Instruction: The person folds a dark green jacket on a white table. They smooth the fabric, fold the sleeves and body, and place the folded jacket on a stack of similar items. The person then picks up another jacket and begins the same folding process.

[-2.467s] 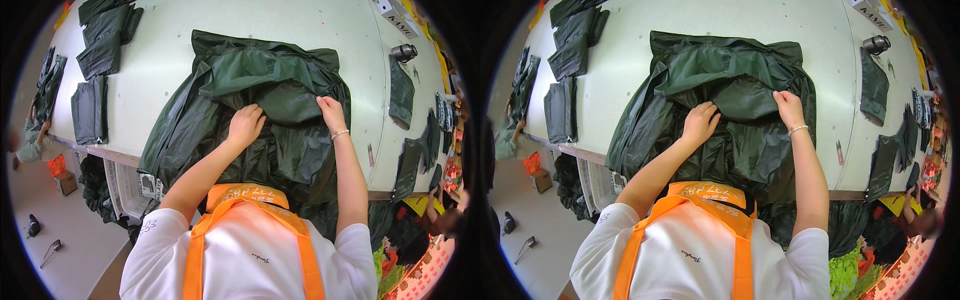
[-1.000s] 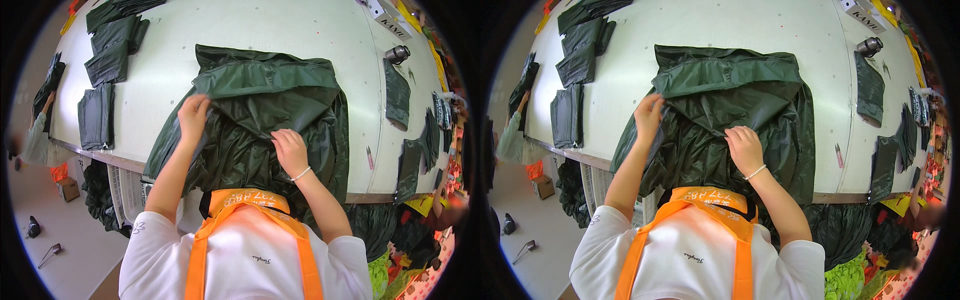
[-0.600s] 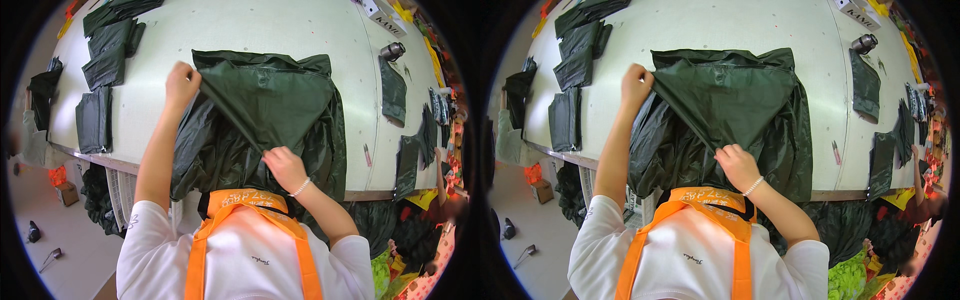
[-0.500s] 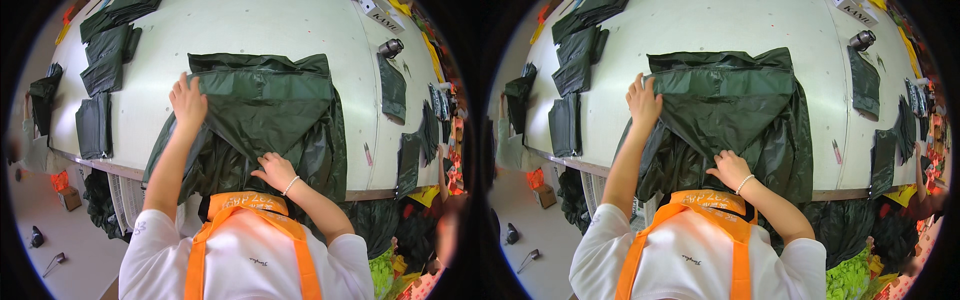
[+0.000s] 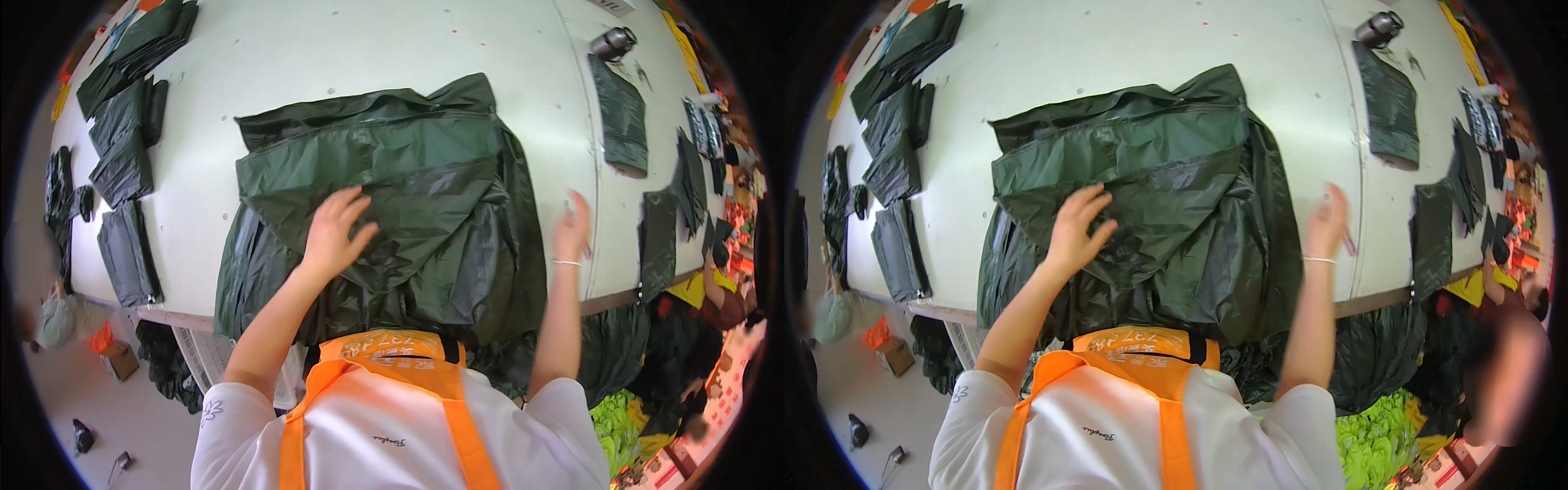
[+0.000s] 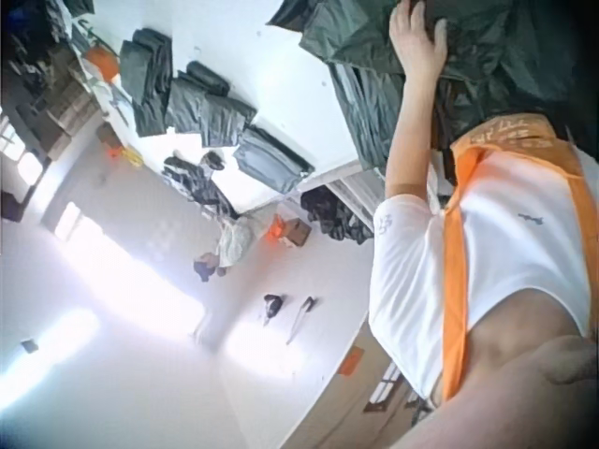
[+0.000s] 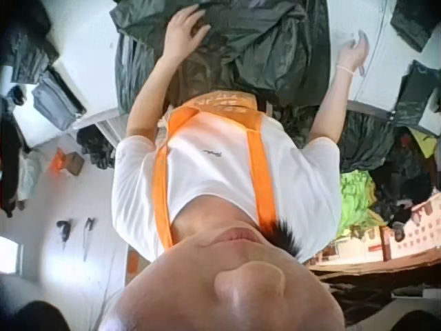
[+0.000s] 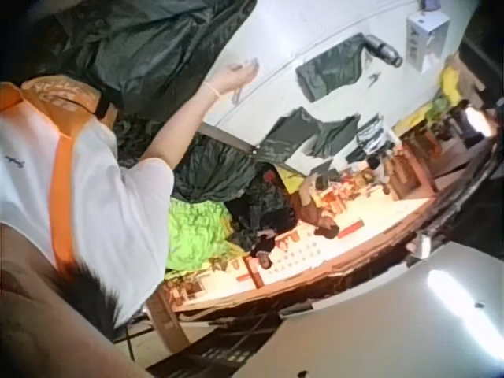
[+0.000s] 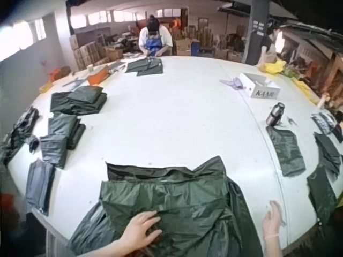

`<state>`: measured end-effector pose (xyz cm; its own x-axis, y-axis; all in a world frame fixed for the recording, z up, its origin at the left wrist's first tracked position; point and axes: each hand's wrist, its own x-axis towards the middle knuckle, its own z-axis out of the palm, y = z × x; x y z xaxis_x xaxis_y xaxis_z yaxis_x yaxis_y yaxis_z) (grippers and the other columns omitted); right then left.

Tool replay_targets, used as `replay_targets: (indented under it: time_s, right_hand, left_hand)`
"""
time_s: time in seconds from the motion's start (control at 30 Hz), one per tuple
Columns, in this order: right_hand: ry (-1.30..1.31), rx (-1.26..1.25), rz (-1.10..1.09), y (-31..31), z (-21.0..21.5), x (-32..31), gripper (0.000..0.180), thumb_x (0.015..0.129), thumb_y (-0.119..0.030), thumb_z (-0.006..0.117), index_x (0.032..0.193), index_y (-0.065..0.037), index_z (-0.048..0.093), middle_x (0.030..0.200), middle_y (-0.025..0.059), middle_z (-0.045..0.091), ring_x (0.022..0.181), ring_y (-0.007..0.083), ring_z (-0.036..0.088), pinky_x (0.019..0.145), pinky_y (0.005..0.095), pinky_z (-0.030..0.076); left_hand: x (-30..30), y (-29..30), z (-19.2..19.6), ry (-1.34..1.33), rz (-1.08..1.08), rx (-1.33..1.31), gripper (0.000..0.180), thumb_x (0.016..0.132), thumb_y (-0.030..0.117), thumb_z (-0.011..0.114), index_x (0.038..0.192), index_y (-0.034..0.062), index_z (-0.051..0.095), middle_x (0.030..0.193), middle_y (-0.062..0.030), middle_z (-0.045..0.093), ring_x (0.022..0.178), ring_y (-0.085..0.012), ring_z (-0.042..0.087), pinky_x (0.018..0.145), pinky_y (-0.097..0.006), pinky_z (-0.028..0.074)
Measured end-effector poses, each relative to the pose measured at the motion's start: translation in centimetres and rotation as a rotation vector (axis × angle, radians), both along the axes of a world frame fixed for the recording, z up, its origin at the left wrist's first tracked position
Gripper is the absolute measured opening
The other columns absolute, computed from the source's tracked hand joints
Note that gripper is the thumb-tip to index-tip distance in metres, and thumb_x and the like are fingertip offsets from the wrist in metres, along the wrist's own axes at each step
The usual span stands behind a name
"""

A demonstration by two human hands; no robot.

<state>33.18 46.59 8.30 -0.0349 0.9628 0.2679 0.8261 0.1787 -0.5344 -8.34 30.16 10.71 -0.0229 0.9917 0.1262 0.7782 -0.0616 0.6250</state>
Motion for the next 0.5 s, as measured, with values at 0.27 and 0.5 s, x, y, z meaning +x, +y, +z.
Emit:
replay_targets:
  time_s: [0.27,0.5]
  right_hand:
    - [-0.191,-0.319,-0.221,-2.1,-4.5,14.1,0.026,0.086,-0.007,0.059,0.111,0.002,0.057,0.111,0.0190,0.055,0.104,0.0330,0.053,0.093,0.0390,0.043]
    - [0.188,-0.108,-0.152,2.7,-4.4,6.0,0.030,0.092,-0.008,0.052,0.119,0.003,0.046,0.112,0.0161,0.055,0.097,0.0213,0.056,0.086,0.0296,0.045]
  left_hand:
    - [-4.5,12.5,-1.9,0.174,0.299,0.191,0.030,0.077,0.022,0.070,0.101,0.0055,0.066,0.107,-0.0088,0.062,0.101,-0.0294,0.055,0.083,-0.039,0.045]
    - [-6.5,15.7,-3.9,-0.208,0.274,-0.453,0.022,0.083,0.023,0.065,0.096,0.0055,0.070,0.086,-0.0062,0.068,0.079,-0.0170,0.061,0.075,-0.030,0.047]
